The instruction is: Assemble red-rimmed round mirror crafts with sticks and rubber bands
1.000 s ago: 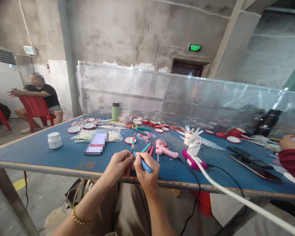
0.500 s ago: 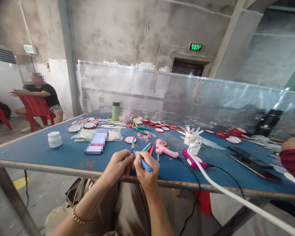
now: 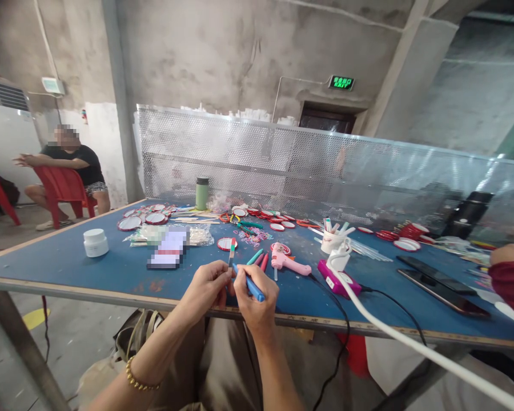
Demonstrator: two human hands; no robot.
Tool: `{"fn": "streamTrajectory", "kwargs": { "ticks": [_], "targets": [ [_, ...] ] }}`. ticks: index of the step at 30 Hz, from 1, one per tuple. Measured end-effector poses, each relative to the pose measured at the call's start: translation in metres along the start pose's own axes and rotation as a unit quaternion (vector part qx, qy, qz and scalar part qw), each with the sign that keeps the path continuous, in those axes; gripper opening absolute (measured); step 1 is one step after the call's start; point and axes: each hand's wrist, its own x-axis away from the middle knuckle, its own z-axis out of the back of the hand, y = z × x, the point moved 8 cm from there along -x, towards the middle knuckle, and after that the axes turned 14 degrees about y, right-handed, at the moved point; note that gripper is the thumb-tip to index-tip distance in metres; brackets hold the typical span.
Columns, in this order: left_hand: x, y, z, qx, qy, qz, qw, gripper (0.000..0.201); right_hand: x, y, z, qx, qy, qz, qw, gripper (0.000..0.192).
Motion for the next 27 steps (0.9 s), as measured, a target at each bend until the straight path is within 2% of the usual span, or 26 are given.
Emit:
{"fn": "streamTrajectory", "kwargs": {
  "ticks": [12,17,27],
  "targets": [
    [-0.0004,-0.0006,-0.0005,0.005,0.002,-0.004,1.000,0.013,-0.0002,0.0003,-0.0019,-0.019,-0.011,-0.011,1.000,0.017],
    [-0.0007,0.0000,-0.0002,-0.007,0.004,-0.012,1.000,0.021,-0.0002,-0.0005,-0.0020,-0.023,-0.009,-0.009,1.000,0.016],
    [-0.0017,-0.0019,-0.0002,-0.010,0.007,-0.019,1.000,0.023,0.0002,0.0008,-0.0057,-0.029,-0.028,-0.013,0.999,0.016]
  ]
}}
